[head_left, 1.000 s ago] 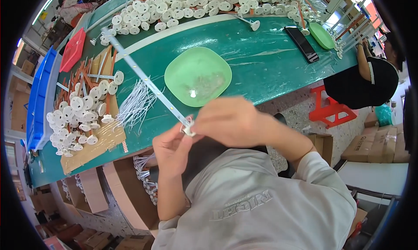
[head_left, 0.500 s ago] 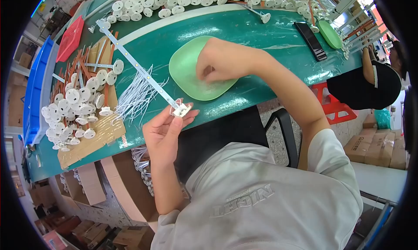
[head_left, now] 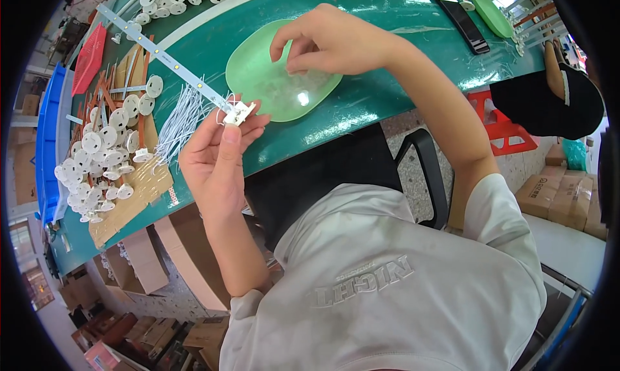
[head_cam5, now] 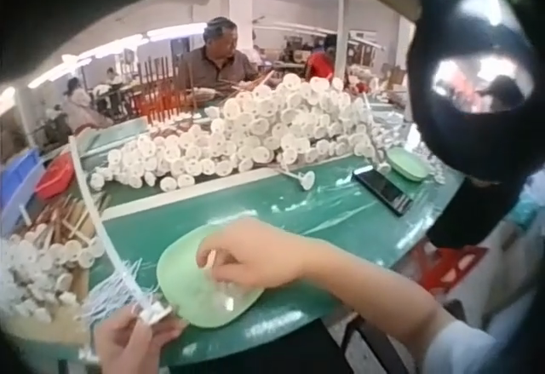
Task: Assembling LED light strips by attaching them to plastic bases and securing them with small pins.
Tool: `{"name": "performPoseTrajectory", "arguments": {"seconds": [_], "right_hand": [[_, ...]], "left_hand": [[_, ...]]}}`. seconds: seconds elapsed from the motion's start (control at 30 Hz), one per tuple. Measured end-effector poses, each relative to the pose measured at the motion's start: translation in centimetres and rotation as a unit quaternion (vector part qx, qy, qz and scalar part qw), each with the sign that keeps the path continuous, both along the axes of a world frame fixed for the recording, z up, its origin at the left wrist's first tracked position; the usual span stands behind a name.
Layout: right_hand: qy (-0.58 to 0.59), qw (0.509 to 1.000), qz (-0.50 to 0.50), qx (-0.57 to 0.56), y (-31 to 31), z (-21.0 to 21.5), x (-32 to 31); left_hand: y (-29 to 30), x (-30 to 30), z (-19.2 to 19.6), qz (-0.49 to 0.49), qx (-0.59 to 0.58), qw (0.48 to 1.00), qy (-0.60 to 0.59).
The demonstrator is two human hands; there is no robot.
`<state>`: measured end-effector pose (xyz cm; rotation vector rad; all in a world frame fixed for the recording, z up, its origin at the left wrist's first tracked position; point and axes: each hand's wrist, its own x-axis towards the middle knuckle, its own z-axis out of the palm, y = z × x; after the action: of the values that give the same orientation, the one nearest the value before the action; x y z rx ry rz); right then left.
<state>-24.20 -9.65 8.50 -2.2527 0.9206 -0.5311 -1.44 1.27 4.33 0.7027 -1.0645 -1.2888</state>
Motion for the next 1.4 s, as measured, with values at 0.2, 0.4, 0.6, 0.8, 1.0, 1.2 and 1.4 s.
{"name": "performPoseTrajectory", "arguments": {"seconds": [0.2,0.4,0.6,0.8,1.0,1.2,1.4], "right_hand": [[-0.166,0.97,-0.076,-0.164,2.8,-1.2,0.4],[-0.26,0.937,-0.234,0.004,5.4,-1.8,2.8],[-0.455,0.867,-0.186,-0.073,8.8,-2.7,3.8],[-0.391,0.861,-0.215,-0.245,10.1,-3.9,4.0],[-0.336,0.82,-0.276,-0.372,11.6,-4.5,3.3],[-0.393,0.811,-0.283,-0.328,13.3,-5.2,2.2],[-0.462,0.815,-0.253,-0.244,14.0,-4.2,2.0]], "left_hand": [[-0.3,-1.2,0.1,0.003,0.022,0.999,0.026],[-0.6,-3.0,0.8,-0.013,0.074,0.99,0.122],[-0.1,-3.3,0.9,-0.07,0.058,0.964,0.248],[1.8,-5.1,1.7,-0.078,0.061,0.969,0.226],[3.0,-6.1,2.1,-0.063,0.044,0.978,0.195],[3.8,-7.0,2.4,-0.053,0.015,0.983,0.177],[4.5,-7.9,2.1,-0.095,0.032,0.972,0.211]]}}
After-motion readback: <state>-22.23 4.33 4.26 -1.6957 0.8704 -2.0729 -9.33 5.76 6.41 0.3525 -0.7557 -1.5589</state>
